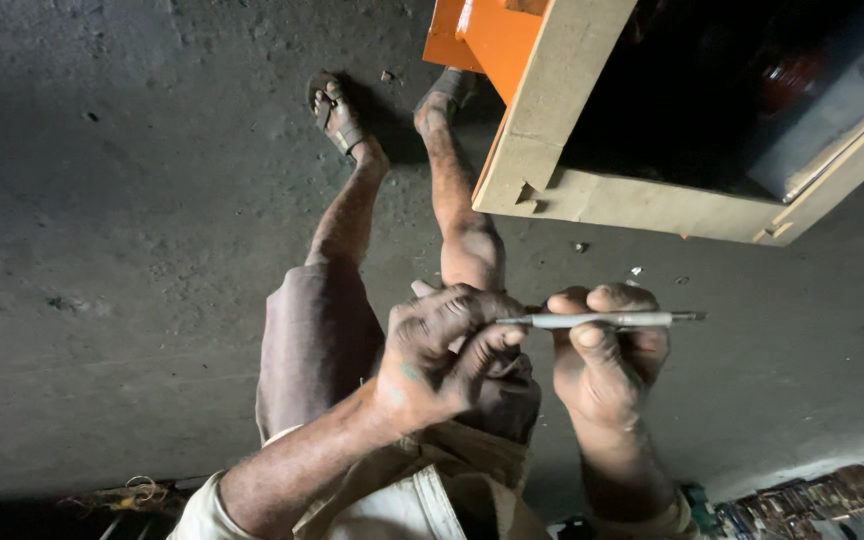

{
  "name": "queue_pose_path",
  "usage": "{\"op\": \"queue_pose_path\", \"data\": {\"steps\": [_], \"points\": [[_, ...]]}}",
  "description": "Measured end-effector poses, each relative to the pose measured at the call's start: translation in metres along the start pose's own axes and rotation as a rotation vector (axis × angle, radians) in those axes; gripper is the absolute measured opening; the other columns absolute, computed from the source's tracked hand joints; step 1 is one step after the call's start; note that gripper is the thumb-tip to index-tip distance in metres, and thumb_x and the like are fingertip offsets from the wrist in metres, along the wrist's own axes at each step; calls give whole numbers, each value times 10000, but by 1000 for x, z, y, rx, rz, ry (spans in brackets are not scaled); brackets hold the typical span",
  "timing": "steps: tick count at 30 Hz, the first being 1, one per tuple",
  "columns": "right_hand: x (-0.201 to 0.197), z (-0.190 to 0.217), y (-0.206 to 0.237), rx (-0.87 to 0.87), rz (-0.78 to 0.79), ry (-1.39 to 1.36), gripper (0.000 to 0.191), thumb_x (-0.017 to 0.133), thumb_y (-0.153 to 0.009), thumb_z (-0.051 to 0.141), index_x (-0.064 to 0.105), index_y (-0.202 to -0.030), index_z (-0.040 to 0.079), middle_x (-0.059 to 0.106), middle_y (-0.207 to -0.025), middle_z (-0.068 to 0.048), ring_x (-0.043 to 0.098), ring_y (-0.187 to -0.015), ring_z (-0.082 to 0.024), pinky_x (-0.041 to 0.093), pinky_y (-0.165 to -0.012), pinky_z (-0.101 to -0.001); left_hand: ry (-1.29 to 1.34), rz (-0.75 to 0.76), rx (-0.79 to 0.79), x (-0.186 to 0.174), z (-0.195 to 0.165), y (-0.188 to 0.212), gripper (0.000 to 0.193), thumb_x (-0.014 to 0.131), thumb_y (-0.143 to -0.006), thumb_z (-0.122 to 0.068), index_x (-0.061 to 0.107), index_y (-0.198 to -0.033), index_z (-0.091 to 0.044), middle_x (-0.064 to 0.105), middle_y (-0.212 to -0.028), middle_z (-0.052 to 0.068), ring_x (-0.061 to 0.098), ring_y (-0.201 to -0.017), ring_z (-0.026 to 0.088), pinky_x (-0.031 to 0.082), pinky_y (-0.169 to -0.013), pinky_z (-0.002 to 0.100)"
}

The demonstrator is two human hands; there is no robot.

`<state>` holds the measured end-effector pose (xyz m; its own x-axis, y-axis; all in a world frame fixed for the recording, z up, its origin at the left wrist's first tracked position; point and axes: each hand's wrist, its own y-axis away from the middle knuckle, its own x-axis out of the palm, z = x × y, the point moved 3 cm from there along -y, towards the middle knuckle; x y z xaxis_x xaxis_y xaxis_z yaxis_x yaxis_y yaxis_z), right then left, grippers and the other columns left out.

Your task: The person sits on the workshop floor and marks a small notch on the edge of a wooden frame with a pen, then cuts a curved strip from a flat board using hand shears, trimming along the edge while holding the board.

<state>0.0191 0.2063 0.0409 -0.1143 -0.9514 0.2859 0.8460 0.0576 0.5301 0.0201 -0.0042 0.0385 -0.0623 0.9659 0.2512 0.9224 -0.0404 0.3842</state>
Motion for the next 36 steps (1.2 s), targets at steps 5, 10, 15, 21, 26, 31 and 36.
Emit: {"op": "queue_pose_path", "data": {"steps": [5, 10, 15, 21, 26, 31, 36], "points": [[1, -11, 3, -129, 31, -123, 116, 671, -1099, -21, 593, -1162, 38, 666, -1050, -74, 644, -976, -173, 545, -876, -359, -5, -13, 9, 8, -3, 3, 106, 743, -981, -30, 701, -1077, -13, 721, -903, 82, 701, -762, 166, 578, -693, 295], [18, -1, -1, 23, 44, -164, 360, 766, -958, 71, 632, -1291, 82, 761, -1180, -103, 720, -1139, -202, 529, -1155, -528, -12, -35, 5, 7, -1, 6, 127, 746, -970, -21, 698, -1086, -2, 721, -911, 91, 702, -760, 170, 580, -685, 295], [29, -3, -7, -97, 40, -132, 240, 758, -993, 40, 657, -1211, 57, 748, -1142, -60, 720, -1083, -188, 540, -1096, -501, 26, -15, 21, 8, 1, 7, 123, 741, -979, -16, 692, -1091, -6, 722, -946, 94, 708, -792, 176, 586, -710, 299], [15, -2, 2, -115, 29, -39, 238, 782, -979, 37, 662, -1183, 69, 694, -1010, -48, 681, -906, -189, 606, -756, -298, 8, 10, 10, 6, 6, 8, 152, 753, -947, 10, 695, -1087, -10, 727, -959, 101, 713, -803, 209, 591, -731, 316], [9, -5, 17, -4, -94, -64, 242, 788, -963, 41, 643, -1155, 68, 710, -1074, -140, 678, -879, -199, 580, -770, -314, -41, 19, 115, 5, 3, 5, 162, 760, -930, 28, 683, -1067, -11, 726, -984, 105, 713, -843, 223, 594, -766, 325], [-1, -3, -7, -371, -80, 208, 218, 772, -954, 71, 653, -1135, 48, 692, -1004, -109, 679, -819, -141, 551, -638, -228, -61, -6, 72, 0, -3, -22, 257, 863, -875, -87, 683, -1049, -24, 710, -922, 68, 664, -790, 155, 540, -702, 294], [-3, 11, -32, -634, -12, 603, 273, 758, -957, 151, 612, -1151, 28, 668, -1071, -150, 749, -1009, -269, 663, -663, -284, -444, -227, 116, -16, 4, -62, 488, 811, -936, -257, 607, -1299, -2, 630, -1096, 96, 572, -981, 168, 512, -850, 308]]}}
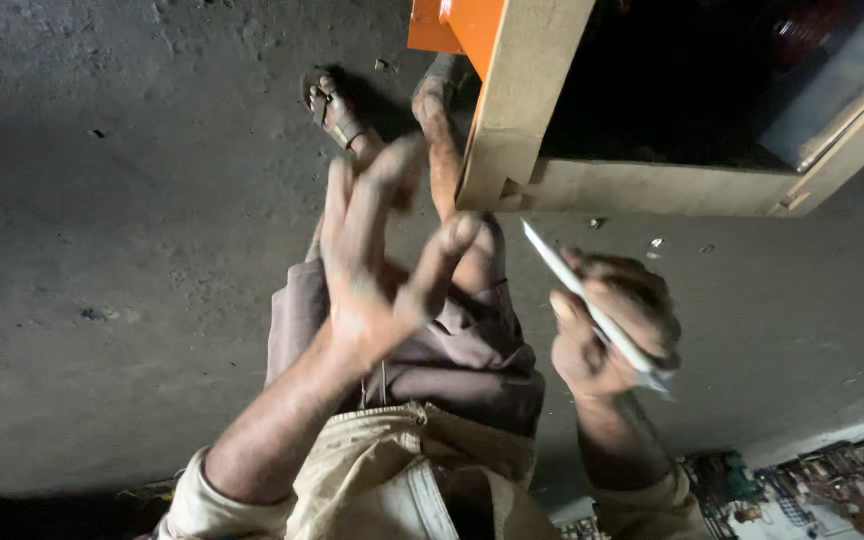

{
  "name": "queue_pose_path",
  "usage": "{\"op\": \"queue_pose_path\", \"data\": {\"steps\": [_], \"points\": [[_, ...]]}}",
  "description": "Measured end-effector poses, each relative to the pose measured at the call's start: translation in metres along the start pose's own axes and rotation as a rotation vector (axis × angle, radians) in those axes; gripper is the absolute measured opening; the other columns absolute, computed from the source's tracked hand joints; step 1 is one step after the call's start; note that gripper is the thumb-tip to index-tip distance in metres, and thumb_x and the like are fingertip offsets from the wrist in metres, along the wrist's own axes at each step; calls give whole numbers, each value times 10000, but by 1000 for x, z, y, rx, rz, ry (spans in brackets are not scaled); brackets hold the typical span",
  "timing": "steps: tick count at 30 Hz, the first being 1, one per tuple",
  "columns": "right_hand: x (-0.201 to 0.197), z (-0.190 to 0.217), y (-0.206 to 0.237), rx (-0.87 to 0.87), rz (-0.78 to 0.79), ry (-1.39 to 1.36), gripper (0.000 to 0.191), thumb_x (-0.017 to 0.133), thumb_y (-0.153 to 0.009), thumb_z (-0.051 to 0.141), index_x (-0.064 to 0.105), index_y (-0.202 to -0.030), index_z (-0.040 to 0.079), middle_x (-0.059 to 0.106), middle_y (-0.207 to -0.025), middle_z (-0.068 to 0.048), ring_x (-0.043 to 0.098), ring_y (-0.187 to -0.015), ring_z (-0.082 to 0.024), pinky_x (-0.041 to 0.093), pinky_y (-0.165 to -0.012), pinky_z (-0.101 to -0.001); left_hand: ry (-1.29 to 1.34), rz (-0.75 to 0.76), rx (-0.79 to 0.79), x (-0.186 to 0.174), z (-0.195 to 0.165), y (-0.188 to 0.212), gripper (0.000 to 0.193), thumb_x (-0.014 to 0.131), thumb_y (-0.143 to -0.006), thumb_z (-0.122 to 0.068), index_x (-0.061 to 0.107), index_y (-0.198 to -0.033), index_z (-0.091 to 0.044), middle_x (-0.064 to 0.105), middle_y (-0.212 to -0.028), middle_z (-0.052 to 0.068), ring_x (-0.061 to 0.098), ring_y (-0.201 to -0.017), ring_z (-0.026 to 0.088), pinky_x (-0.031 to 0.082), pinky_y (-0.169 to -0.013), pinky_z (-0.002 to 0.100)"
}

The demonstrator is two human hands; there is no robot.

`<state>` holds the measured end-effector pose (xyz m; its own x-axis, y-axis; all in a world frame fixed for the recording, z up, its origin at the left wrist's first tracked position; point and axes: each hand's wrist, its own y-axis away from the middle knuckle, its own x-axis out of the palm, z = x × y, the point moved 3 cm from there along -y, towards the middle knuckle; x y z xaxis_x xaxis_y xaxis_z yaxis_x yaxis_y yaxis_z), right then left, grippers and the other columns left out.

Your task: The person sits on the workshop floor and marks a small notch on the edge of a wooden frame with a pen, then cuts a curved strip from a flat board using hand shears, trimming along the edge while holding the board.

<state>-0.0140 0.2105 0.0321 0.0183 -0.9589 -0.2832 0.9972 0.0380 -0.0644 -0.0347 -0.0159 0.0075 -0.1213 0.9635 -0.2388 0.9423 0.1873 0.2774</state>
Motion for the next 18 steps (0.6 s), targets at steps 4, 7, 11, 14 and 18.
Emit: {"op": "queue_pose_path", "data": {"steps": [4, 7, 11, 14, 18], "points": [[9, 3, -11, -149, 131, 431, 260, 773, -997, 85, 625, -1197, 8, 706, -1051, -175, 762, -1000, -307, 682, -795, -362, 251, 143, -120, 24, 21, -13, 476, 789, -961, -180, 582, -1330, 40, 633, -1165, 104, 647, -1107, 179, 569, -970, 311], [11, 1, -15, -136, 152, 467, 254, 789, -996, 72, 644, -1195, 6, 711, -1070, -181, 756, -996, -314, 667, -794, -348, 352, 204, -261, 39, 32, -9, 418, 791, -958, -97, 612, -1306, 50, 708, -1117, 82, 699, -1052, 151, 588, -954, 294], [11, -5, -16, -178, 160, 472, 262, 799, -965, 65, 659, -1176, 2, 709, -1049, -169, 752, -975, -306, 674, -817, -370, 362, 202, -311, 47, 36, -4, 346, 787, -964, -63, 651, -1256, 64, 737, -1066, 81, 705, -982, 132, 596, -916, 274], [11, -8, -15, -171, 177, 447, 279, 799, -989, 61, 655, -1220, 2, 694, -1110, -175, 748, -1027, -317, 691, -815, -354, 356, 205, -322, 48, 35, -2, 350, 784, -958, -52, 662, -1264, 68, 742, -1064, 92, 692, -987, 137, 587, -919, 282], [15, -5, -14, -204, 192, 472, 288, 797, -1001, 80, 655, -1241, 7, 690, -1130, -175, 742, -1033, -324, 680, -816, -358, 371, 202, -308, 47, 33, -3, 366, 771, -959, -54, 640, -1275, 74, 742, -1110, 97, 725, -1041, 139, 605, -953, 285]]}}
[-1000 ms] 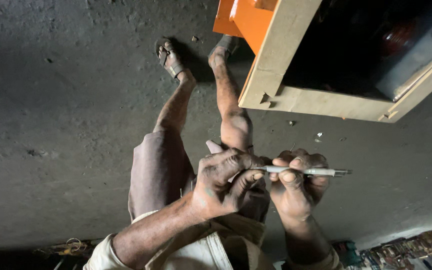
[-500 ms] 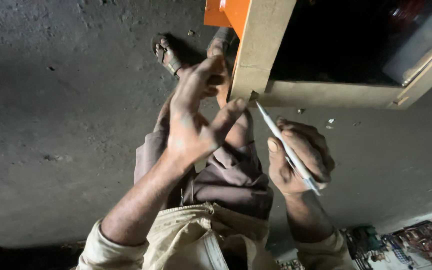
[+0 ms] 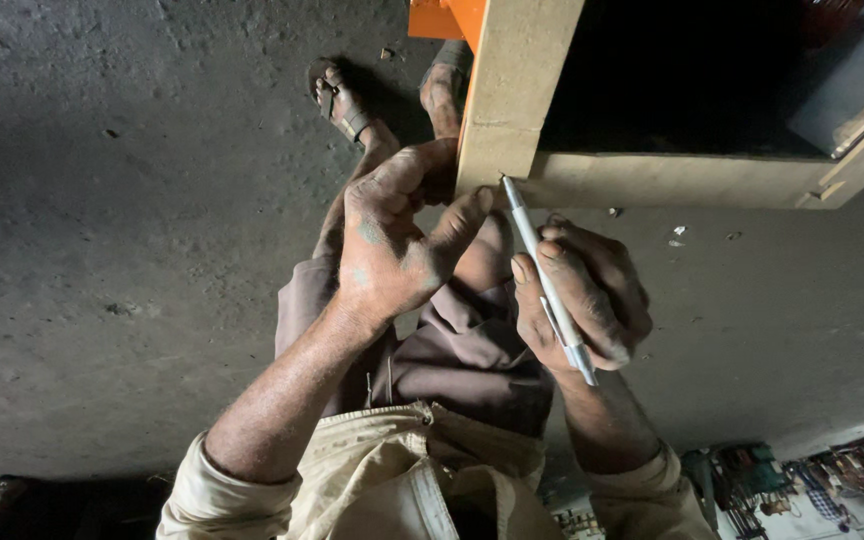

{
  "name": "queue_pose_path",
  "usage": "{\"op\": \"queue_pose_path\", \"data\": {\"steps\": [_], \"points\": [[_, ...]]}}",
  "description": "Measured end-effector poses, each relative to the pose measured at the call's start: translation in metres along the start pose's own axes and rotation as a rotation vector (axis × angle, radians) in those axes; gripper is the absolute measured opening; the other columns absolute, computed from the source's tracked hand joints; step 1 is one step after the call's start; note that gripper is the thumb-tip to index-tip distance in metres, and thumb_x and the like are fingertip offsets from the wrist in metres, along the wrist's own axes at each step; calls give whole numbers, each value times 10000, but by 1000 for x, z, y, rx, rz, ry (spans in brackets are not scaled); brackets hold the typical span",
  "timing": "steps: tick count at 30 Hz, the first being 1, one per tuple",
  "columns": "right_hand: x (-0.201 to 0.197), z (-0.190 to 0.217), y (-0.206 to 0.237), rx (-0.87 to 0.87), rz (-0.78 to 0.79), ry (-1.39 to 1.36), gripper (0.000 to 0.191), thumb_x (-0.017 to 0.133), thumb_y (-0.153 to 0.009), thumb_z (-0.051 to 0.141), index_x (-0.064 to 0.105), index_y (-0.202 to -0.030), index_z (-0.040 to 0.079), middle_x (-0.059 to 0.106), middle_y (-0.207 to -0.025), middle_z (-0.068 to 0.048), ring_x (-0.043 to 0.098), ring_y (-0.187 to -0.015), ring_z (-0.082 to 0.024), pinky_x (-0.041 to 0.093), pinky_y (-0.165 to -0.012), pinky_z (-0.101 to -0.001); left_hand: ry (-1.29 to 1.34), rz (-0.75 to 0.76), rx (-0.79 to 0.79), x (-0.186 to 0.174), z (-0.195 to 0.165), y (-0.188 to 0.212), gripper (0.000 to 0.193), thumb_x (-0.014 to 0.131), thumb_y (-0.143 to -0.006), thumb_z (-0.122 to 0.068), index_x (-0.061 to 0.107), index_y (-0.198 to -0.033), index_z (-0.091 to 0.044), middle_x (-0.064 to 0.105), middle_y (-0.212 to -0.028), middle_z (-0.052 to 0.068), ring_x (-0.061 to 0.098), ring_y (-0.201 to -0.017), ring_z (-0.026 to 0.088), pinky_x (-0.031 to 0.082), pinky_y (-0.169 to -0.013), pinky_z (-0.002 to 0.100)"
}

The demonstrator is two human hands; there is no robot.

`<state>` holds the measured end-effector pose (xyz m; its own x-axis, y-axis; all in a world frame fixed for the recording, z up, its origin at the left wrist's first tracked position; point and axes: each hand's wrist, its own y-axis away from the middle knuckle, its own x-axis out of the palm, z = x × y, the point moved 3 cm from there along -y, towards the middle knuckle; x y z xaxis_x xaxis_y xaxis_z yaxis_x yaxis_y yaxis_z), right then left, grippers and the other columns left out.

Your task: The person sits on the workshop floor and marks a small notch on the edge of a wooden frame with a pen, then cuts a curved strip from a flat board using hand shears, trimming along the edge while holding the board.

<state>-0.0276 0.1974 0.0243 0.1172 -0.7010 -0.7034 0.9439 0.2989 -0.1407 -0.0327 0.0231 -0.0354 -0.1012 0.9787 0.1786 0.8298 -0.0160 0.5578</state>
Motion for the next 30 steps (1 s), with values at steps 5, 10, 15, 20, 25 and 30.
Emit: {"op": "queue_pose_path", "data": {"steps": [5, 10, 15, 20, 25, 30], "points": [[0, 5, -2, 59, 42, 10, 262, 755, -1050, 127, 646, -1234, -23, 702, -1111, -184, 749, -1040, -319, 660, -819, -354, -23, -33, 55, -1, 1, 1, 367, 783, -946, -51, 638, -1255, 84, 738, -1092, 109, 734, -1021, 141, 613, -928, 284], [-3, 1, -2, 58, 95, 24, 252, 682, -1098, 223, 626, -1230, 16, 731, -1090, -138, 744, -949, -226, 628, -771, -318, -96, -49, 96, -7, 1, 4, 356, 788, -937, -48, 657, -1248, 66, 731, -1040, 116, 729, -976, 161, 600, -898, 283], [-4, -12, -7, 196, 156, -45, 250, 661, -1090, 247, 654, -1189, 17, 737, -966, -113, 663, -764, -129, 527, -627, -253, -121, -53, 142, -11, -4, 4, 385, 784, -935, -62, 643, -1273, 56, 726, -989, 112, 719, -932, 156, 591, -877, 284], [-5, -33, -29, 466, 278, -168, 226, 737, -982, 169, 707, -1104, -19, 738, -779, -81, 579, -544, -92, 406, -461, -215, -168, -60, 174, -14, -7, 3, 376, 797, -944, -80, 652, -1266, 47, 732, -993, 120, 725, -930, 171, 591, -879, 302], [-9, -15, -52, 232, 391, -175, 165, 739, -1123, 116, 654, -1151, -22, 726, -1015, -122, 709, -863, -154, 576, -757, -251, -179, -82, 203, -17, -6, 2, 388, 799, -946, -95, 639, -1271, 45, 735, -1024, 127, 743, -945, 194, 599, -876, 308], [0, -3, -70, 177, 412, -126, 145, 732, -1095, 115, 669, -1103, -16, 721, -982, -117, 709, -882, -178, 567, -759, -272, -164, -80, 198, -25, -5, 0, 392, 789, -929, -86, 640, -1266, 49, 727, -1003, 133, 742, -928, 208, 598, -860, 310]]}}
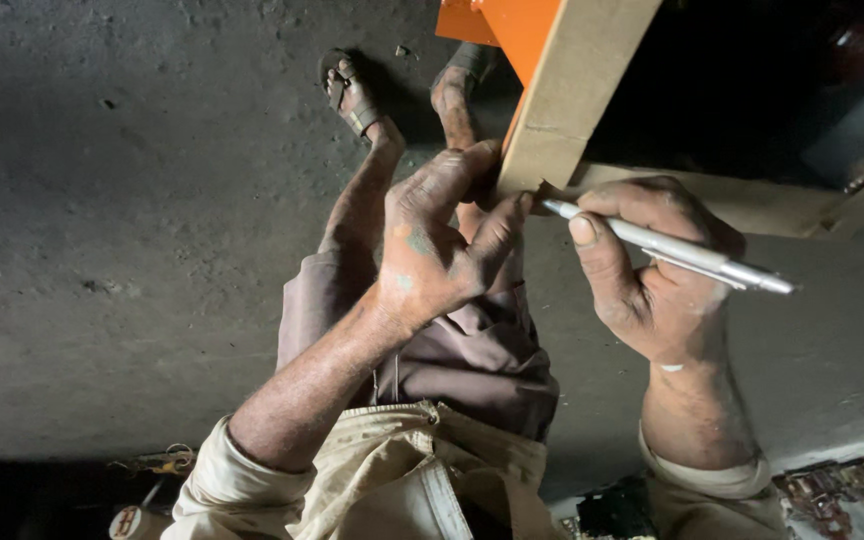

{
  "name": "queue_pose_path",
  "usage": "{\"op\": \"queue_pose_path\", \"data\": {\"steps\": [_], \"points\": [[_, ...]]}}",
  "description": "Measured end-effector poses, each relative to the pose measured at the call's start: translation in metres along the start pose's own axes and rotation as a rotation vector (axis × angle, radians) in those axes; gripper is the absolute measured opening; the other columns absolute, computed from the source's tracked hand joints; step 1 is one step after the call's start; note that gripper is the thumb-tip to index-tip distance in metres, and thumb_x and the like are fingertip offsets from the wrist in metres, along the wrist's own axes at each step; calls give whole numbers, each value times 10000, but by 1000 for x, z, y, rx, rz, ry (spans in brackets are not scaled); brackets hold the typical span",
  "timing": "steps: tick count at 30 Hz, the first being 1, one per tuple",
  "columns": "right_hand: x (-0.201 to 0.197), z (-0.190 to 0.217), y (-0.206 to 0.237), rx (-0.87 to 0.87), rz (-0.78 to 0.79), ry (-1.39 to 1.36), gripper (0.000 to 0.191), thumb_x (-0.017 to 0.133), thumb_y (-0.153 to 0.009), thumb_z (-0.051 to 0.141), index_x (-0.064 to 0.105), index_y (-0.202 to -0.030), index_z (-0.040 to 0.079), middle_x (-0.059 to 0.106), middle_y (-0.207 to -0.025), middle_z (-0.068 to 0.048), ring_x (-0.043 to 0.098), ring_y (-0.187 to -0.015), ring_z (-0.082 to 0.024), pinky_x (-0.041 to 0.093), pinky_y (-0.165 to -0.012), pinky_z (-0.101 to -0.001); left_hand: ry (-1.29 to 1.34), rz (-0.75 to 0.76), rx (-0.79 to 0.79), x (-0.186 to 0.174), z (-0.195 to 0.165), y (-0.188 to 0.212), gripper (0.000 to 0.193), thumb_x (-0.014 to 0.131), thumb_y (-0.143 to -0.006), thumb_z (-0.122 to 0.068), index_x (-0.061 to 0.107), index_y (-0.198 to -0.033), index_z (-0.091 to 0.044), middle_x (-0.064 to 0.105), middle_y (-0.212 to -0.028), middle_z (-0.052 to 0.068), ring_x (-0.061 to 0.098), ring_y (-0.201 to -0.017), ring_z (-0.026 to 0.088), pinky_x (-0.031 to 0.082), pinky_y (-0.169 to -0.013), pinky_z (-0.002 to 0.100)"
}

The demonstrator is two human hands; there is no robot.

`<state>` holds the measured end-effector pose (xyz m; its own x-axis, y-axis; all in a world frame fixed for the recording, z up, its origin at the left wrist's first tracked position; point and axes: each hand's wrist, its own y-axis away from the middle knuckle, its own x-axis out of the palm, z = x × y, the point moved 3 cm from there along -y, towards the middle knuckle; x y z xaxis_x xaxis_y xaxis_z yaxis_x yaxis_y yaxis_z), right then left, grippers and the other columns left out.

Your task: The person sits on the workshop floor and marks a small notch on the edge of a wooden frame with a pen, then cuts a curved strip from a flat board using hand shears, trimming along the edge while holding the board.

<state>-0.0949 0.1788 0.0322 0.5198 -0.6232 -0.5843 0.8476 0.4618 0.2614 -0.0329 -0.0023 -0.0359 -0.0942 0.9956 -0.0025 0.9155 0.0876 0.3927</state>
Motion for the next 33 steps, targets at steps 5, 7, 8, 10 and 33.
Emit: {"op": "queue_pose_path", "data": {"steps": [5, 7, 8, 10, 33], "points": [[3, 0, -8, -3, 16, -15, 151, 732, -1073, 120, 687, -1119, -16, 735, -934, -116, 729, -802, -164, 581, -694, -243, 16, 0, 23, -4, -1, -4, 423, 786, -924, -83, 626, -1286, 65, 719, -1025, 150, 740, -961, 229, 596, -892, 321], [2, 0, -7, -44, -3, 22, 159, 734, -1096, 123, 675, -1132, -19, 739, -956, -121, 744, -842, -181, 596, -734, -254, 26, -4, 22, -4, -1, -5, 419, 790, -936, -90, 624, -1286, 68, 719, -1035, 150, 742, -972, 229, 599, -902, 320], [1, 0, -6, -50, -14, 32, 161, 731, -1094, 122, 668, -1125, -23, 737, -962, -127, 745, -847, -189, 598, -740, -261, 31, -5, 23, -5, -1, -5, 417, 792, -941, -93, 623, -1286, 69, 719, -1041, 150, 742, -977, 228, 600, -907, 319], [-1, -1, -6, -45, -38, 42, 165, 722, -1075, 114, 653, -1097, -34, 728, -969, -141, 740, -844, -201, 598, -736, -277, 21, -5, 34, -5, -2, -5, 414, 791, -944, -91, 626, -1287, 70, 719, -1052, 154, 740, -986, 231, 598, -910, 319], [-4, -8, 7, -18, -117, 27, 152, 744, -1093, 118, 658, -1122, -4, 742, -972, -134, 753, -854, -195, 607, -751, -267, -22, 9, 38, -2, -7, -10, 413, 800, -924, -57, 627, -1279, 63, 699, -988, 130, 713, -926, 207, 580, -873, 315]]}}
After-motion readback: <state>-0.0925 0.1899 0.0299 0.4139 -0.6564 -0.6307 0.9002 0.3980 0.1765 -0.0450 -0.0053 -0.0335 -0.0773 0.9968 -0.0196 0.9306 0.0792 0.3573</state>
